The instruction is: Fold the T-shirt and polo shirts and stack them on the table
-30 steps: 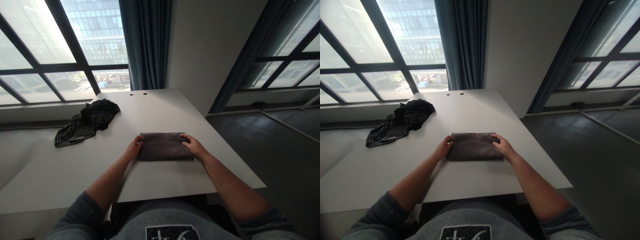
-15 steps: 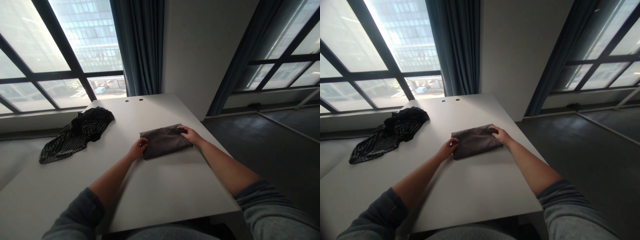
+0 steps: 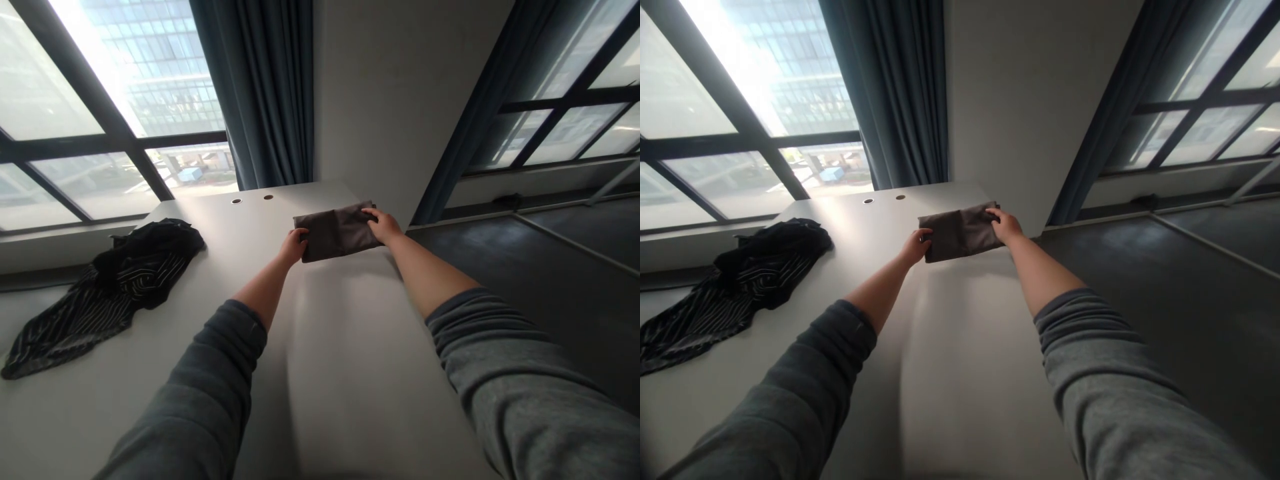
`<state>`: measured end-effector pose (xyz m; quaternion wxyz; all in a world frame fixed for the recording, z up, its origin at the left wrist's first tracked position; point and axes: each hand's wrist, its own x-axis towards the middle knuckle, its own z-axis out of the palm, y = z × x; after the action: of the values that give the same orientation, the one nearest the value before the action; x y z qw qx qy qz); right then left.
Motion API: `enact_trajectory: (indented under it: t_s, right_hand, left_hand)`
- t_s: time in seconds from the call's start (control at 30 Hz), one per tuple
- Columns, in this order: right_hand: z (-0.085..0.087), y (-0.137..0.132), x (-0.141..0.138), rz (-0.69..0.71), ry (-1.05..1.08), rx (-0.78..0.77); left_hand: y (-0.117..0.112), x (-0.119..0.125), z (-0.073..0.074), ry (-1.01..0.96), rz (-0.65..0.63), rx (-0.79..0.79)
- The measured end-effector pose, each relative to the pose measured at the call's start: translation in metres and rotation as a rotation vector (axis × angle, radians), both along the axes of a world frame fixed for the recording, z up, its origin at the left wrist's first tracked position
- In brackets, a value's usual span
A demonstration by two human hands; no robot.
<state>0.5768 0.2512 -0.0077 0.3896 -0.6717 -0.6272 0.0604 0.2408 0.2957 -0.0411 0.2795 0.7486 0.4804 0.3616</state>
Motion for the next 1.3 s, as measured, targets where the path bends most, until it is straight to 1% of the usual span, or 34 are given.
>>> enact_trajectory:
  t_s: [0.07, 0.13, 0.2, 0.3, 0.37, 0.43, 0.5, 0.57, 0.63, 0.7, 0.73, 0.8, 0.87, 0.93, 1.0, 1.1, 1.2, 1.3]
  right_hand:
    - [-0.006, 0.013, 0.005, -0.019, -0.040, -0.013]
    - [-0.016, 0.024, 0.008, -0.028, -0.077, -0.040]
    - [-0.029, 0.030, 0.009, -0.033, -0.109, -0.077]
    - [-0.052, 0.031, 0.009, -0.063, -0.147, -0.150]
    - [-0.064, 0.029, 0.010, -0.126, -0.156, -0.201]
    - [-0.072, 0.027, 0.013, -0.223, -0.140, -0.234]
    - [-0.071, 0.026, 0.013, -0.307, -0.126, -0.234]
    - [-0.065, 0.027, 0.007, -0.336, -0.170, -0.196]
    - [-0.055, 0.028, -0.011, -0.304, -0.266, -0.142]
    - [-0.046, 0.027, -0.040, -0.234, -0.358, -0.118]
    - [-0.043, 0.026, -0.057, -0.185, -0.392, -0.129]
    - [-0.043, 0.021, -0.091, -0.089, -0.429, -0.179]
    - [-0.049, 0.015, -0.118, -0.028, -0.436, -0.291]
    - [-0.059, 0.008, -0.134, -0.007, -0.446, -0.385]
    - [-0.071, 0.001, -0.139, -0.009, -0.466, -0.385]
    - [-0.082, -0.007, -0.135, -0.015, -0.476, -0.303]
    - [-0.085, -0.019, -0.134, -0.019, -0.476, -0.192]
    - [-0.084, -0.041, -0.140, 0.022, -0.485, -0.073]
  left_hand:
    - [0.011, 0.010, -0.009, 0.006, -0.015, -0.007]
    - [0.019, 0.016, -0.019, 0.015, -0.020, -0.014]
    - [0.024, 0.019, -0.030, 0.025, -0.018, -0.021]
    - [0.027, 0.018, -0.044, 0.039, -0.012, -0.025]
    - [0.026, 0.017, -0.051, 0.044, -0.004, -0.024]
    - [0.023, 0.015, -0.054, 0.068, 0.006, -0.010]
    - [0.015, 0.011, -0.054, 0.114, 0.014, 0.037]
    - [0.005, 0.006, -0.052, 0.177, -0.016, 0.125]
    - [-0.007, 0.000, -0.048, 0.251, -0.106, 0.227]
    - [-0.018, -0.006, -0.046, 0.332, -0.221, 0.307]
    - [-0.022, -0.009, -0.045, 0.367, -0.261, 0.328]
    - [-0.028, -0.015, -0.044, 0.422, -0.286, 0.331]
    - [-0.031, -0.020, -0.043, 0.475, -0.262, 0.308]
    - [-0.034, -0.027, -0.044, 0.526, -0.230, 0.284]
    - [-0.037, -0.036, -0.045, 0.566, -0.197, 0.266]
    - [-0.043, -0.052, -0.046, 0.616, -0.182, 0.250]
    - [-0.052, -0.073, -0.046, 0.664, -0.194, 0.238]
    - [-0.063, -0.097, -0.045, 0.692, -0.181, 0.229]
